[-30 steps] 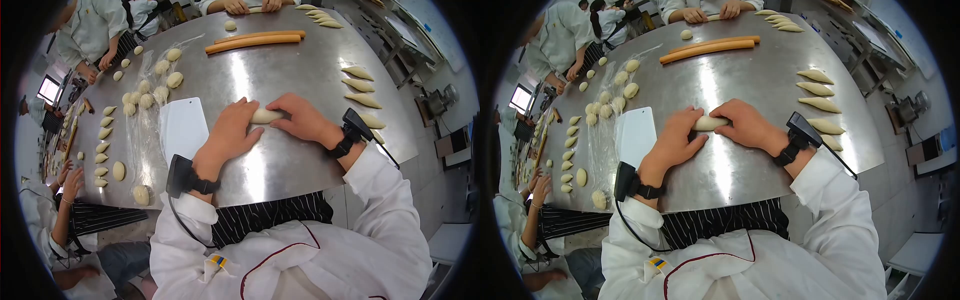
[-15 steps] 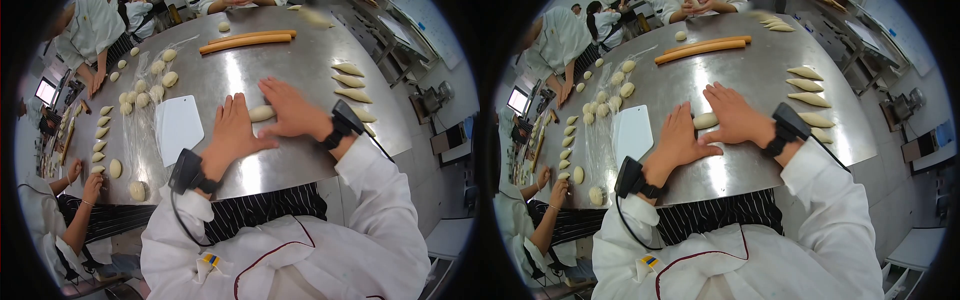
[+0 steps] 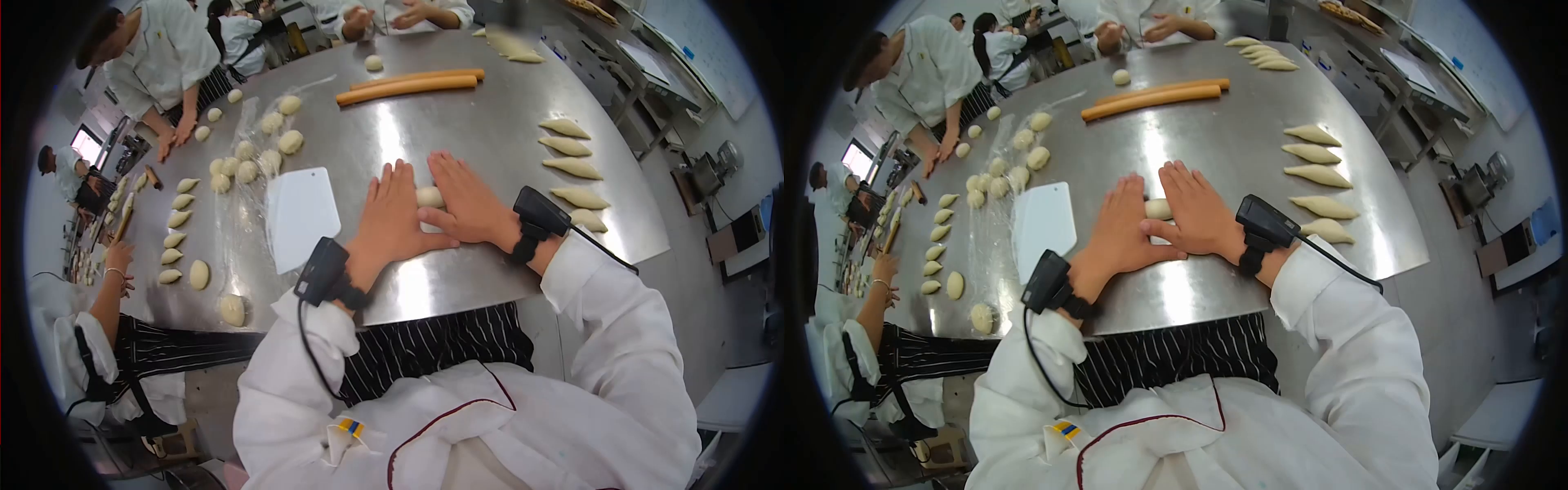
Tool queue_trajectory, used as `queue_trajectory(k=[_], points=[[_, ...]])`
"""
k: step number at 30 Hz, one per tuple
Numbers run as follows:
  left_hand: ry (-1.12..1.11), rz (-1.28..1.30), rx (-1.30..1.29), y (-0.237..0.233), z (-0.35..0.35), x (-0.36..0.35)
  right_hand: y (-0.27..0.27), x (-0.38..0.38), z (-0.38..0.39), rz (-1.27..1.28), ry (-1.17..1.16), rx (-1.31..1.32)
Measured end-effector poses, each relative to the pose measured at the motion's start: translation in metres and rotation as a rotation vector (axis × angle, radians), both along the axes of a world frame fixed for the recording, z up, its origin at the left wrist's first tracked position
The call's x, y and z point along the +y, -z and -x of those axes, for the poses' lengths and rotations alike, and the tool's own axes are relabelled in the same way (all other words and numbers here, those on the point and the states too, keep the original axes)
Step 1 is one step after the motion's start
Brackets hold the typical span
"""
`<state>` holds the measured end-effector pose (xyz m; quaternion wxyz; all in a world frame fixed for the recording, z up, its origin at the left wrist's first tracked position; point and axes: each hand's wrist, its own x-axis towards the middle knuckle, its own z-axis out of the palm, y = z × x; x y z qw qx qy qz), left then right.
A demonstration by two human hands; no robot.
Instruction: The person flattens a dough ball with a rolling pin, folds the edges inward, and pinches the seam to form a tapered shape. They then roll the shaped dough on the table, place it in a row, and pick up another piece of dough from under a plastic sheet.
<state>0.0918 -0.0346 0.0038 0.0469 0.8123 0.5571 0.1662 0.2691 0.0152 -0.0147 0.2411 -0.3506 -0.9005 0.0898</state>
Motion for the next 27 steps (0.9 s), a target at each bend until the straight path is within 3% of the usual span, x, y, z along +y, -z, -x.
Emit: queue_trajectory(k=[3,7,9,12,15,17,23,27], points=[[0.032,0.018,-0.004,0.004,0.009,0.022,-0.001,0.022,0.005,0.107,0.004,-0.01],[0.128,-0.016,-0.08,0.021,0.005,-0.037,0.008,-0.023,-0.028,0.014,-0.183,0.041],[0.137,0.049,-0.084,0.013,0.003,-0.067,-0.009,-0.05,-0.038,0.123,-0.232,0.016],[0.101,0.074,-0.166,0.009,-0.003,-0.053,0.001,-0.034,-0.028,0.1,-0.23,0.032],[0.064,-0.003,-0.083,0.005,0.002,-0.005,0.007,0.006,-0.007,0.071,-0.136,0.03],[0.056,0.034,-0.068,-0.004,0.005,0.006,0.001,0.018,-0.003,0.177,-0.085,0.055],[0.102,0.105,-0.158,0.005,-0.004,-0.074,-0.009,-0.055,-0.036,0.156,-0.251,0.044],[0.033,-0.042,-0.138,0.019,-0.011,-0.021,0.008,-0.005,-0.014,0.135,-0.144,0.041]])
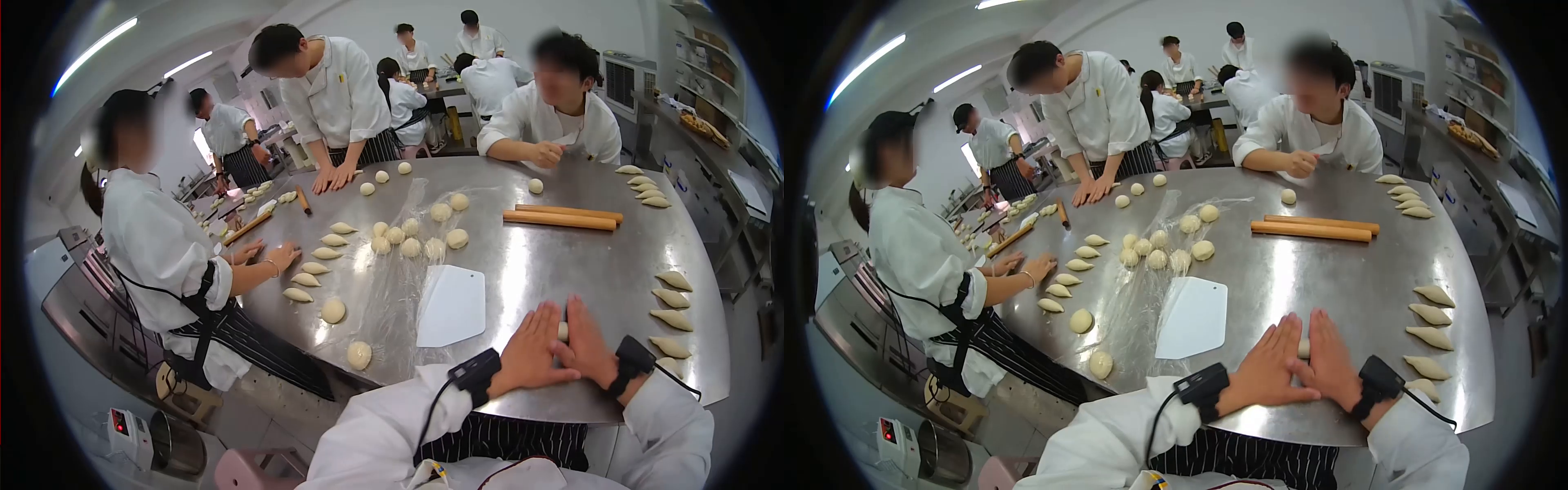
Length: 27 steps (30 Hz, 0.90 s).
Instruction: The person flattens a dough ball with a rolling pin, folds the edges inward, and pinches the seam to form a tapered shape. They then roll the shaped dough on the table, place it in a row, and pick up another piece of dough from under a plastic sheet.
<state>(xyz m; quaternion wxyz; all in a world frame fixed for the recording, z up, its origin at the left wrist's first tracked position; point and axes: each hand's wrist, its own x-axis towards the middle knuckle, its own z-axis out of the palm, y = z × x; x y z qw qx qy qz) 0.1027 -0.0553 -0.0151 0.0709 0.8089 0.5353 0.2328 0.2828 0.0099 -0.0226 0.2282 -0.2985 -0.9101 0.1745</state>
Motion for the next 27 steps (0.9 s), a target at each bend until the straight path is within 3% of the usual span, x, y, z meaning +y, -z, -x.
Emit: queue_trajectory(k=[3,8,10,12,16,19,21,27], points=[[-0.027,0.079,0.004,-0.009,0.006,0.012,-0.01,0.019,0.014,0.078,0.126,-0.004],[0.119,0.023,-0.029,0.004,0.01,-0.049,-0.015,-0.045,-0.017,-0.044,-0.091,-0.013],[0.101,0.002,-0.014,0.008,0.008,-0.04,-0.011,-0.042,-0.013,-0.053,-0.108,-0.019],[0.024,-0.032,0.05,0.007,0.009,-0.005,0.004,-0.008,0.002,-0.045,0.041,-0.032],[0.007,0.058,-0.004,-0.008,0.012,0.008,-0.019,0.001,0.011,0.105,0.085,-0.08],[0.121,0.004,-0.03,0.006,0.016,-0.039,-0.007,-0.043,-0.016,-0.064,-0.025,-0.087],[0.168,-0.035,-0.02,0.008,0.017,-0.055,-0.007,-0.048,-0.017,-0.021,-0.017,-0.061],[-0.001,0.05,-0.048,-0.004,0.014,0.011,0.005,0.011,0.008,-0.092,0.132,-0.102]])
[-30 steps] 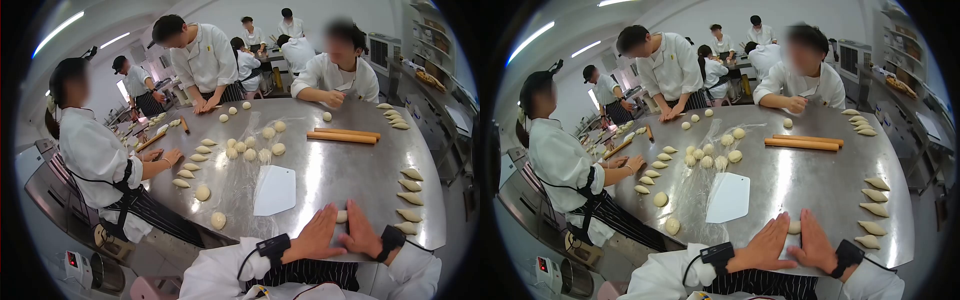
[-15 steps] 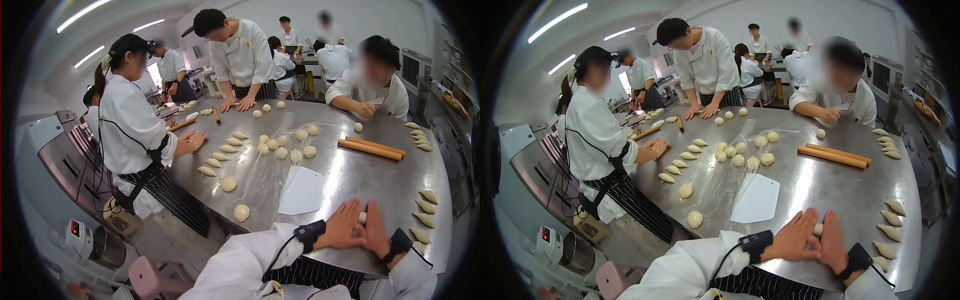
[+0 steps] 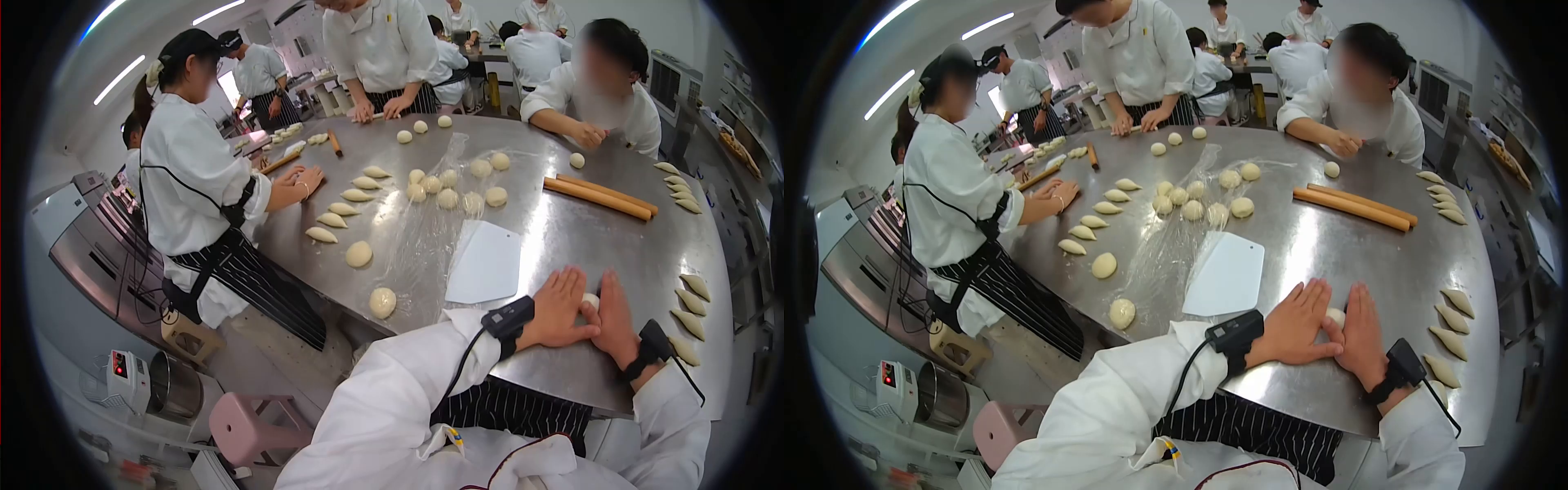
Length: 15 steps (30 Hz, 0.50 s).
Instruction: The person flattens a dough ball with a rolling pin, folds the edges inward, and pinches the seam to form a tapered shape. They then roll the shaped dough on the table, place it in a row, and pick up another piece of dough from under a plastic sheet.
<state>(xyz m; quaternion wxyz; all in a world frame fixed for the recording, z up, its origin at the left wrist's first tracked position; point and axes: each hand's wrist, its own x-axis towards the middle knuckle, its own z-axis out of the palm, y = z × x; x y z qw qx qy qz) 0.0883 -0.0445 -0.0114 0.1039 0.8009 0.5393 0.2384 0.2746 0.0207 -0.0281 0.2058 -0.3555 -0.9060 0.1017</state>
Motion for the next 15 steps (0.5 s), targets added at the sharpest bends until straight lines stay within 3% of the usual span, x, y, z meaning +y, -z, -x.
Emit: queue_trajectory(k=[3,6,9,12,13,15], points=[[0.0,0.021,0.046,-0.002,0.004,-0.022,0.0,-0.023,-0.016,-0.077,-0.016,-0.071],[0.08,-0.096,0.026,0.008,0.001,-0.064,-0.019,-0.067,-0.027,-0.086,-0.176,-0.02],[0.013,-0.064,0.033,0.01,-0.004,-0.038,0.014,-0.028,-0.021,-0.18,-0.072,0.015],[-0.069,-0.031,0.038,-0.001,-0.001,0.0,-0.016,-0.004,0.007,-0.04,0.067,-0.035],[-0.067,-0.053,0.069,0.004,0.0,0.002,-0.019,-0.008,0.007,0.009,0.091,-0.056],[0.009,-0.04,0.071,-0.003,0.004,-0.023,-0.011,-0.037,-0.007,-0.145,0.017,-0.076]])
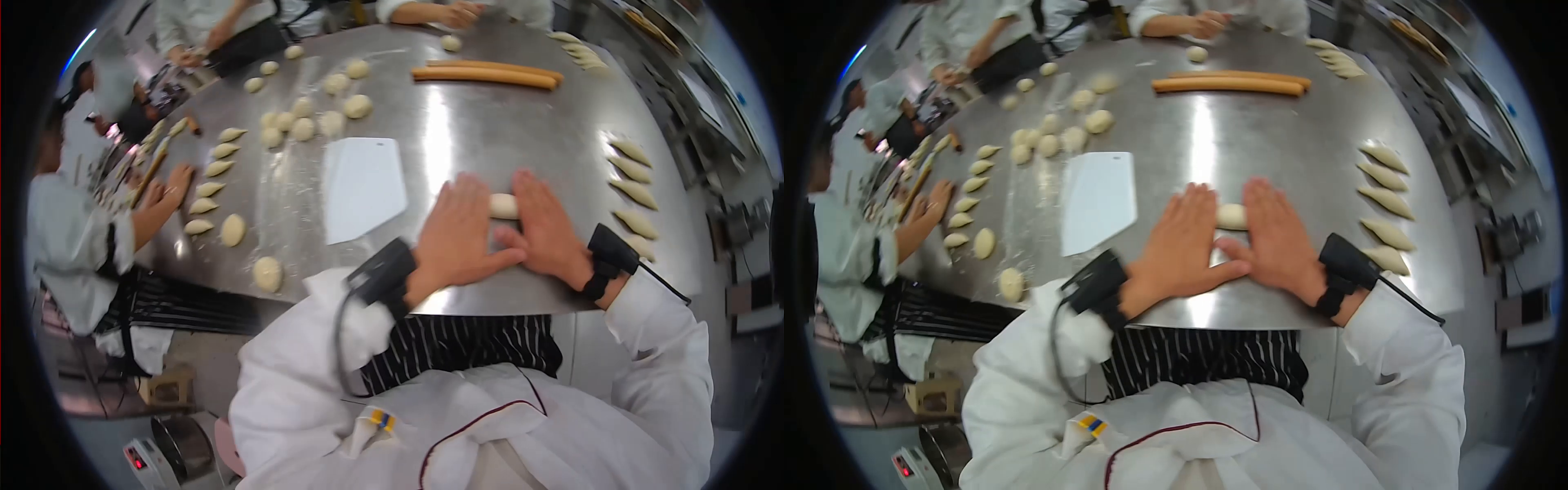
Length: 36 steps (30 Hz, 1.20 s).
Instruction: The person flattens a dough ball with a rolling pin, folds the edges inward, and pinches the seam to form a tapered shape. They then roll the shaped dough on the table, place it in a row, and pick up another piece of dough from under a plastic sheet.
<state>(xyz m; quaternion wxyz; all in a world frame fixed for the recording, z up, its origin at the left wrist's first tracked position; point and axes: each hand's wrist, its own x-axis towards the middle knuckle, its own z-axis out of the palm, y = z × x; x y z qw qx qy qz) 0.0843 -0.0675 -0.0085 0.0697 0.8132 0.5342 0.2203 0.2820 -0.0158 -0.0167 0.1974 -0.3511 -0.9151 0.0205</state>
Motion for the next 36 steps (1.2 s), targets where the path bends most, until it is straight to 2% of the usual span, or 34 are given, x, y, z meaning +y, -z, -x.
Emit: queue_trajectory(k=[3,5,7,10,13,16,18,20,24,27,30,32,33,36], points=[[0.1,-0.007,0.063,0.0,0.004,-0.029,-0.011,-0.038,-0.019,0.059,-0.087,0.003],[0.005,0.01,0.196,-0.002,0.002,-0.03,-0.004,-0.02,-0.011,0.036,-0.009,0.016],[-0.027,0.01,0.2,0.004,0.002,-0.005,-0.002,0.007,0.002,0.022,0.086,0.043],[-0.085,0.034,0.163,0.003,0.005,0.007,-0.004,0.01,0.003,0.021,0.099,-0.015],[0.013,0.084,0.246,-0.005,0.009,-0.033,-0.007,-0.03,-0.021,0.034,-0.027,-0.032],[0.021,0.021,0.243,-0.002,0.007,-0.031,-0.004,-0.027,-0.02,0.062,-0.043,-0.017],[0.011,-0.028,0.207,0.004,0.005,-0.005,0.0,-0.001,-0.005,-0.023,0.074,-0.006],[-0.038,-0.011,0.161,0.0,0.004,0.015,-0.004,0.006,0.0,-0.004,0.107,-0.002],[0.075,0.067,0.246,-0.01,0.011,-0.027,-0.016,-0.028,-0.023,0.062,-0.067,-0.031],[0.074,0.122,0.161,-0.018,0.016,-0.049,-0.019,-0.04,-0.039,0.154,-0.124,0.01],[0.064,0.139,0.06,-0.021,0.014,-0.034,-0.018,-0.03,-0.034,0.143,-0.117,0.1],[0.185,0.082,0.031,-0.023,0.009,-0.008,-0.014,-0.009,-0.017,0.146,-0.233,0.211],[0.192,0.183,0.067,-0.027,0.005,-0.001,-0.016,-0.004,-0.012,0.176,-0.217,0.168],[0.232,0.172,0.033,-0.023,0.0,-0.017,-0.007,-0.011,-0.019,0.149,-0.335,0.169]])
